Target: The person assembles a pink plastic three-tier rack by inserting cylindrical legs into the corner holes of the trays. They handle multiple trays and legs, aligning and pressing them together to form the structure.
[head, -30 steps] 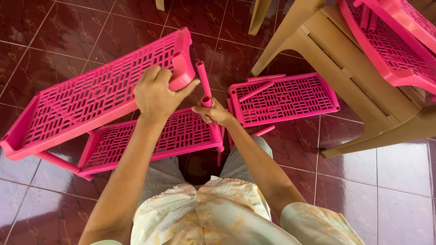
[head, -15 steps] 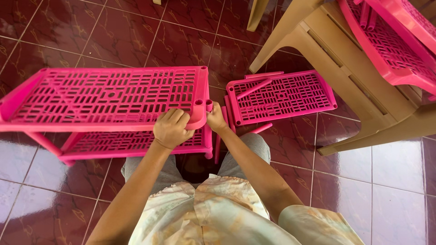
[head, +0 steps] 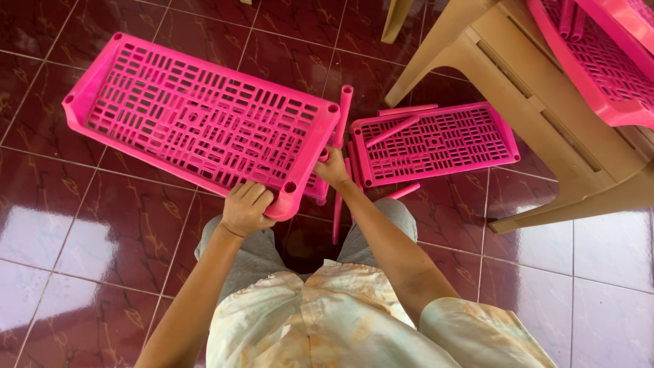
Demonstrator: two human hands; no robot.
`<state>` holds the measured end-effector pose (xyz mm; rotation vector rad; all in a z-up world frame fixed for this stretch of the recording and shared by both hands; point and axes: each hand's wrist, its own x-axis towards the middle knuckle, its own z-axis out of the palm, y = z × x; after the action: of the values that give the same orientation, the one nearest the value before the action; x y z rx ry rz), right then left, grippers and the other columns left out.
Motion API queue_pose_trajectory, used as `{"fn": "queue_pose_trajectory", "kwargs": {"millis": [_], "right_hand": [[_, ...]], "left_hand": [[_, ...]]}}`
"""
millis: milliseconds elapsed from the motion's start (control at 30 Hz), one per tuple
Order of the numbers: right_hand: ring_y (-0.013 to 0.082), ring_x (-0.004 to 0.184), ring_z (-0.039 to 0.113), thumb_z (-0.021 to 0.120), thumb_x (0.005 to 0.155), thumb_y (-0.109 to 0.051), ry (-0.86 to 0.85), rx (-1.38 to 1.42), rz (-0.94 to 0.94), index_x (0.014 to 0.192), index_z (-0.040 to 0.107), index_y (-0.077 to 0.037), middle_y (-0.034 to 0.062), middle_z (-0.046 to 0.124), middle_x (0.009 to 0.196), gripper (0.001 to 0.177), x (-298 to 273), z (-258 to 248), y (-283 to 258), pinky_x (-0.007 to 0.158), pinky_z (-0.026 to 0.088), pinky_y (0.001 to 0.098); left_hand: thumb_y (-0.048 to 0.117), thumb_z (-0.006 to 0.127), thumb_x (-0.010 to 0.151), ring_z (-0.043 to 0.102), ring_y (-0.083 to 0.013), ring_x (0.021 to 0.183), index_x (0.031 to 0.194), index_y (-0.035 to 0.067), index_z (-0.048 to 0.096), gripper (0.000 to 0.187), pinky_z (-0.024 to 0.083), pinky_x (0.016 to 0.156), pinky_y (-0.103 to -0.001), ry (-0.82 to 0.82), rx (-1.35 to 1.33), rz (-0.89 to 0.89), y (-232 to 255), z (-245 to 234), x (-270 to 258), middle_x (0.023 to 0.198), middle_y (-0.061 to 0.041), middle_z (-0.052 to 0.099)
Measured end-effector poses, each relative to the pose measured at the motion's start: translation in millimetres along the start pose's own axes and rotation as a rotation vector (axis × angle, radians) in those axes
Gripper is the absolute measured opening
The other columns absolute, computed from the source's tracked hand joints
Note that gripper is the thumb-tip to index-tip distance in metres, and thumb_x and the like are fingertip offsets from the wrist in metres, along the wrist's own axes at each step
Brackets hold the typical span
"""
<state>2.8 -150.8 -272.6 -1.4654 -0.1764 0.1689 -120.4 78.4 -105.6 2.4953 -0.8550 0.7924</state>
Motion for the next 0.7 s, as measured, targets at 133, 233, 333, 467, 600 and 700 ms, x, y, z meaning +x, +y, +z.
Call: {"fn": "queue_pose_trajectory", "kwargs": {"millis": [133,233,333,467,600,700], "right_hand": [[0.0217,0.077,0.073,0.079,0.081,-0.018,-0.05,-0.384,-0.053,0.095,0.075,0.002,0.0153,0.076,0.086,0.025,-23.7,3.5,-2.1,0.067,0.058,0.0348],[0.0346,0.078,0.072,0.086,0.077,-0.027,0.054,-0.751,0.11,0.09,0.074,0.003,0.0223,0.073,0.084,0.034,-16.6,9.2,-7.6,0.07,0.058,0.0431],[0.0391,0.078,0.071,0.085,0.08,-0.024,-0.037,-1.025,0.029,0.093,0.077,-0.003,0.0229,0.073,0.084,0.026,12.9,9.9,-13.8,0.068,0.058,0.0471],[0.0267,0.072,0.077,0.084,0.077,-0.025,-0.131,-0.727,0.438,0.092,0.074,0.002,0.0191,0.072,0.074,0.032,31.3,3.4,-14.4,0.065,0.062,0.0401],[0.0251,0.081,0.079,0.079,0.077,-0.014,0.022,-0.385,0.408,0.11,0.072,-0.003,0.0143,0.076,0.093,0.035,30.2,-4.0,-15.1,0.069,0.065,0.0351],[0.0282,0.099,0.074,0.073,0.077,-0.011,-0.006,0.179,0.451,0.134,0.058,-0.01,0.0127,0.071,0.118,0.058,30.4,-14.9,-29.6,0.082,0.064,0.0412]], "left_hand": [[0.021,0.077,0.061,0.059,-0.0265,0.075,0.079,0.012,0.056,0.029,0.047,0.066,-0.041,-0.081,-0.008,-0.023,-7.4,6.0,-24.3,0.081,-0.005,0.052],[0.019,0.078,0.062,0.059,-0.027,0.08,0.081,0.011,0.058,0.028,0.047,0.071,-0.042,-0.112,0.013,-0.085,-9.5,9.6,-39.2,0.085,-0.005,0.055],[0.017,0.077,0.061,0.06,-0.0281,0.086,0.083,0.011,0.061,0.028,0.048,0.076,-0.043,-0.146,0.018,-0.17,-11.1,12.1,-49.0,0.089,-0.005,0.057],[0.015,0.079,0.061,0.058,-0.0298,0.092,0.086,0.011,0.063,0.03,0.047,0.086,-0.047,-0.18,-0.017,-0.272,-9.5,22.3,-48.6,0.09,-0.006,0.058],[0.012,0.079,0.062,0.057,-0.0302,0.098,0.087,0.013,0.064,0.029,0.045,0.093,-0.048,-0.158,-0.011,-0.344,-6.0,42.7,-39.2,0.093,-0.005,0.057],[0.01,0.079,0.061,0.057,-0.0303,0.099,0.086,0.013,0.065,0.029,0.044,0.095,-0.048,-0.181,-0.002,-0.408,-8.9,58.7,-30.4,0.093,-0.005,0.057]]}}
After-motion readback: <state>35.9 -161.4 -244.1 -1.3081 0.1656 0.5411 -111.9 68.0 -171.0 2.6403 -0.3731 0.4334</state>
